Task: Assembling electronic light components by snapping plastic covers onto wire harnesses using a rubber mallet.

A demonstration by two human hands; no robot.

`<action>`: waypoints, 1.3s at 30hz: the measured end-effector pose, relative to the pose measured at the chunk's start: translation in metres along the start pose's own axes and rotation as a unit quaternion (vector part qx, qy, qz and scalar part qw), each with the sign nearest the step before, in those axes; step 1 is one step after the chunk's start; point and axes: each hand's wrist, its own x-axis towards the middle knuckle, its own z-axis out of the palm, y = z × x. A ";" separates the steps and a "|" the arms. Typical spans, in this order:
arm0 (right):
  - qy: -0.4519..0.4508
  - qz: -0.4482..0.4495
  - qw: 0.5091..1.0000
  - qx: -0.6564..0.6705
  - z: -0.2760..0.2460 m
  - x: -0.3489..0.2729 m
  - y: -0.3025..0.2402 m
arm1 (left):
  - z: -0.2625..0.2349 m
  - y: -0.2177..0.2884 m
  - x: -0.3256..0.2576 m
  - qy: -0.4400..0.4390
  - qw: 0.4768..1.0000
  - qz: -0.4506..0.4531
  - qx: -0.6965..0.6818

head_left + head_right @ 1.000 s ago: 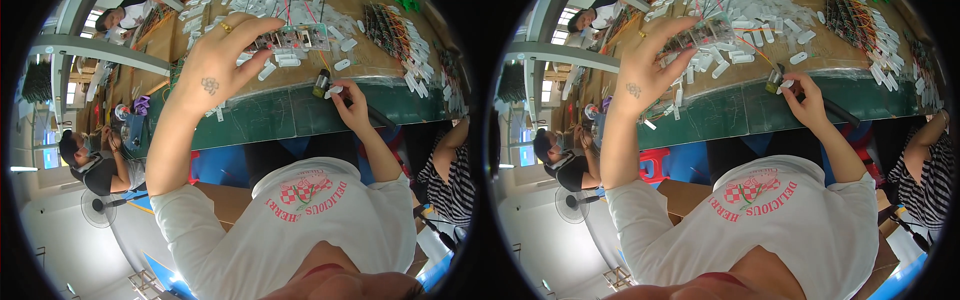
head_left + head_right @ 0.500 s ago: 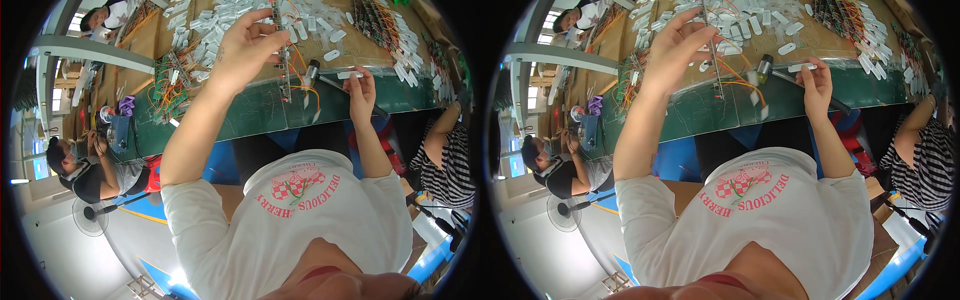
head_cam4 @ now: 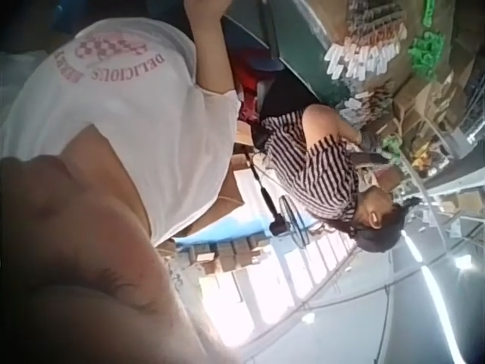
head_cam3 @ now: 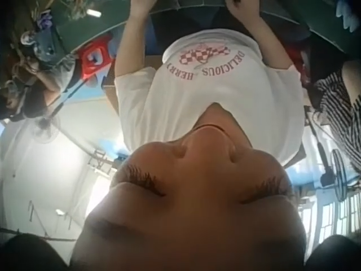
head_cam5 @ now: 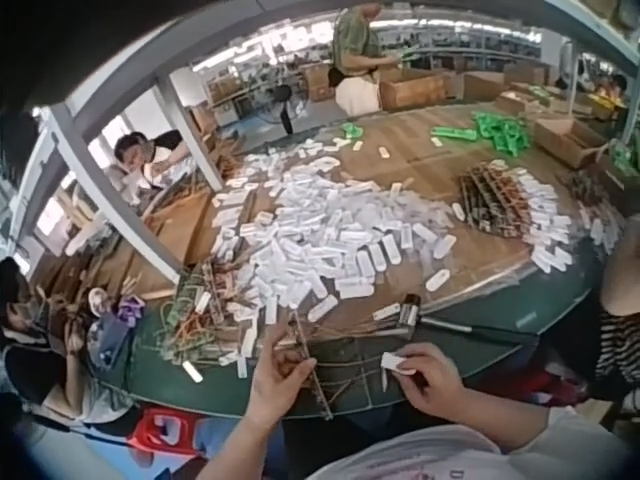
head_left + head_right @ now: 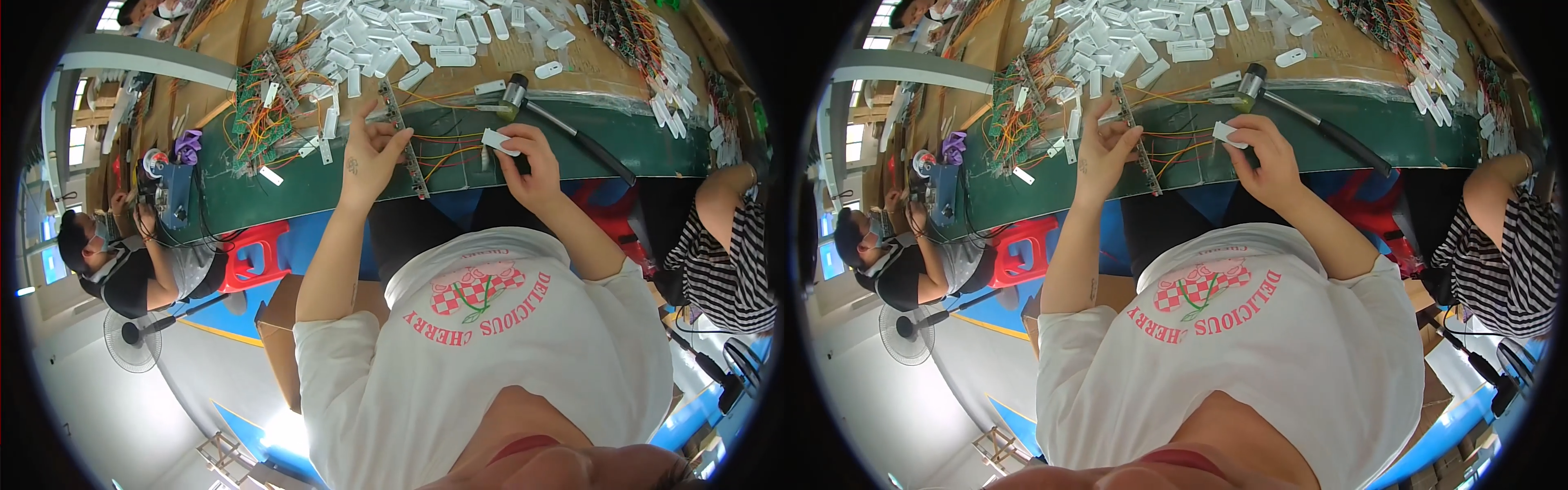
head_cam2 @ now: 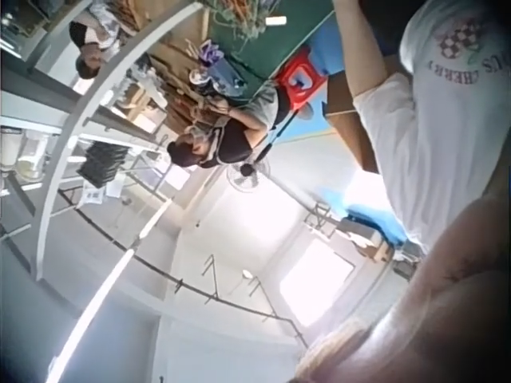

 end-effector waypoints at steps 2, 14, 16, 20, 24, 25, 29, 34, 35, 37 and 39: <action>-0.005 0.014 0.999 -0.040 0.001 0.002 0.003 | -0.007 -0.001 -0.002 0.013 0.999 0.016 0.026; -0.050 -0.117 0.982 -0.139 0.024 0.046 0.003 | -0.022 -0.009 -0.006 0.054 0.943 0.135 0.299; -0.138 -0.134 0.950 -0.244 0.032 0.043 0.012 | -0.023 -0.011 -0.007 0.046 0.933 0.137 0.331; -0.176 -0.094 0.947 -0.252 0.032 0.035 0.003 | -0.038 -0.008 -0.010 0.025 0.921 0.139 0.364; -0.183 -0.116 0.941 -0.259 0.033 0.019 -0.012 | -0.060 -0.009 -0.010 -0.017 0.881 0.172 0.439; -0.181 -0.112 0.944 -0.253 0.034 0.017 -0.013 | -0.063 -0.006 -0.011 -0.028 0.861 0.194 0.469; -0.196 -0.104 0.949 -0.222 0.033 0.028 -0.016 | -0.057 0.011 -0.017 -0.042 0.796 0.159 0.582; -0.099 -0.091 0.978 -0.160 0.044 0.083 0.029 | -0.020 0.019 -0.009 -0.010 0.824 0.303 0.478; -0.103 -0.095 0.982 -0.127 0.047 0.091 0.036 | -0.009 0.017 -0.006 -0.007 0.824 0.303 0.479; -0.132 -0.083 0.980 -0.126 0.047 0.092 0.040 | 0.011 0.004 0.000 -0.030 0.837 0.348 0.422; -0.190 -0.100 0.964 -0.155 0.043 0.089 0.042 | 0.012 -0.005 0.005 -0.038 0.855 0.339 0.391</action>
